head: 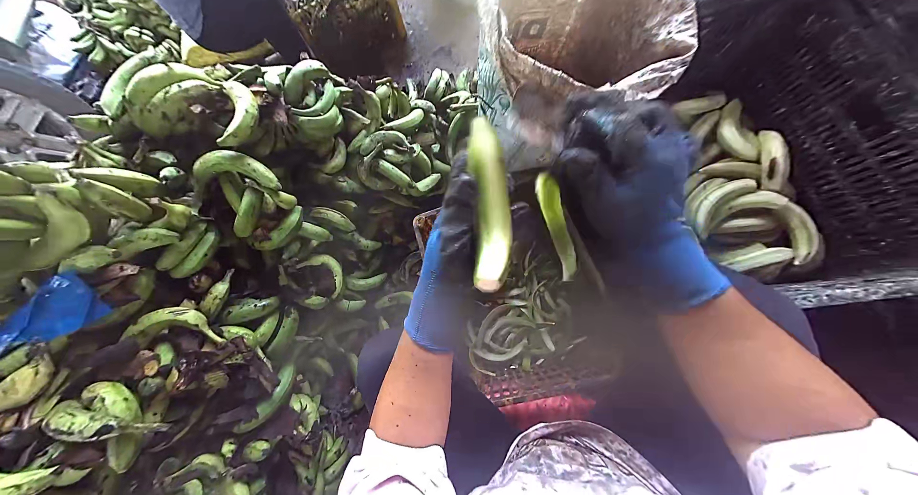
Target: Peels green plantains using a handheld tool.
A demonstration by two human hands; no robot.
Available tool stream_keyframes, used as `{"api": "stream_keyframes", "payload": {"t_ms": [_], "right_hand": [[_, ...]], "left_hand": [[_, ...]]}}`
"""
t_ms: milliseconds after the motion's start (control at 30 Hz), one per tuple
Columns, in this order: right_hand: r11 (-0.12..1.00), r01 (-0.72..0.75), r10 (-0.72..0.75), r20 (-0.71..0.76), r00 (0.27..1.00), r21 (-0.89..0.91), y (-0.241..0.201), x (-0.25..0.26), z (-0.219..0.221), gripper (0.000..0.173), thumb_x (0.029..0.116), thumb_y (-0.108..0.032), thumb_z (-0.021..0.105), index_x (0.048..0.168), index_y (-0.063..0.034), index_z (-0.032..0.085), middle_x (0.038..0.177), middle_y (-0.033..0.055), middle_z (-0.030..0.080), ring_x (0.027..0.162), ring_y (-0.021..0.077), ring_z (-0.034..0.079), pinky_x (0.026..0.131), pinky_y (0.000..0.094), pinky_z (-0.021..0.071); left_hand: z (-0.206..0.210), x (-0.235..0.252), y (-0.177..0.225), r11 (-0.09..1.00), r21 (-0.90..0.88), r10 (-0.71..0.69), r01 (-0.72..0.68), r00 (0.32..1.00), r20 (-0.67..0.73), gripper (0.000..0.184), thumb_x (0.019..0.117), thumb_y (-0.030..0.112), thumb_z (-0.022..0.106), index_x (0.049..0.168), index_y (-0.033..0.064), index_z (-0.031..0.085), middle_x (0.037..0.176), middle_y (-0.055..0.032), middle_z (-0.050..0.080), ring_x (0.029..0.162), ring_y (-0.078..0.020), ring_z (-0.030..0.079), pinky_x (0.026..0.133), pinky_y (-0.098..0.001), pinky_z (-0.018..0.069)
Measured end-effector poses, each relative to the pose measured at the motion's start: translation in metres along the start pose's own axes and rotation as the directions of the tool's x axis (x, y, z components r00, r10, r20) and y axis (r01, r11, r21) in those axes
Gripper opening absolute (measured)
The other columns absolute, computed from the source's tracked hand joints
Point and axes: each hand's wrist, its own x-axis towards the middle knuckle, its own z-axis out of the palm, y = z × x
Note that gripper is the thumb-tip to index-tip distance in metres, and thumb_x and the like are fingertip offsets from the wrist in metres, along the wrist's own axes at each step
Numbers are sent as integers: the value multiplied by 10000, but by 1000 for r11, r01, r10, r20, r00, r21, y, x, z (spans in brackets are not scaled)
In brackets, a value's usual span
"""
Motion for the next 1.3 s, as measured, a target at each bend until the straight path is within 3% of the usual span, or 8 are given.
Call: {"api": "stream_keyframes", "payload": {"t_ms": [200,333,433,700,867,967,1133,1300], "right_hand": [[941,308,-313,17,950,139,-35,-50,5,468,969,-524,612,1366,-281,655,1198,130,695,1113,296,644,929,558,447],[969,196,-207,62,976,152,-8,0,7,507,991,-543,571,1311,-168,689,1261,227,652,1151,422,621,951,677,432],[997,23,-27,54,998,74,14,17,7,578,987,-634,493,1357,-223,663,1335,221,623,1210,418,593,977,635,440],[922,372,-361,-115,926,102,-33,-45,13,429,962,-487,657,1284,-204,681,1189,140,683,1129,294,638,975,541,447],[921,317,-303,-97,948,225,-26,-23,12,486,997,-538,570,1334,-205,678,1233,154,678,1122,302,643,943,564,457],[923,332,-324,-70,943,194,-17,-21,13,465,982,-526,598,1332,-228,674,1222,143,678,1137,296,632,972,557,428],[982,-142,113,221,969,121,7,16,9,613,983,-651,446,1356,-217,666,1361,146,631,1251,362,585,978,673,419],[925,352,-344,-80,936,142,-18,-35,12,451,978,-461,632,1295,-143,677,1248,194,651,1158,355,612,1013,592,427]], "left_hand": [[18,14,-8,866,81,482,-493,782,-395,373,1097,421,381,1440,292,452,1281,39,614,1113,-76,630,906,-315,574],[1,-14,-2,985,163,58,-51,998,-38,339,1084,419,415,1317,244,588,1073,2,674,888,-93,659,736,-301,584],[-10,-8,7,957,216,-222,192,967,121,428,1050,429,498,1429,239,553,1113,-93,688,873,-166,686,737,-348,598],[16,10,5,855,37,507,-518,818,-272,354,1114,404,310,1348,249,526,1203,40,627,1067,-65,620,875,-270,559],[9,6,6,944,97,330,-317,923,-197,350,1098,444,341,1207,264,620,979,62,669,832,-20,655,689,-234,572],[-7,2,7,955,177,247,-237,968,-36,463,1096,375,383,1556,352,331,1304,44,606,1027,-33,634,835,-254,569],[0,-8,10,953,295,26,-70,989,148,607,1044,294,444,1610,381,245,1410,-48,562,1001,-159,656,764,-359,596],[-6,-7,11,964,-127,225,-235,970,-88,460,1093,524,280,1335,245,555,1154,8,665,955,-82,657,753,-253,580]]}}
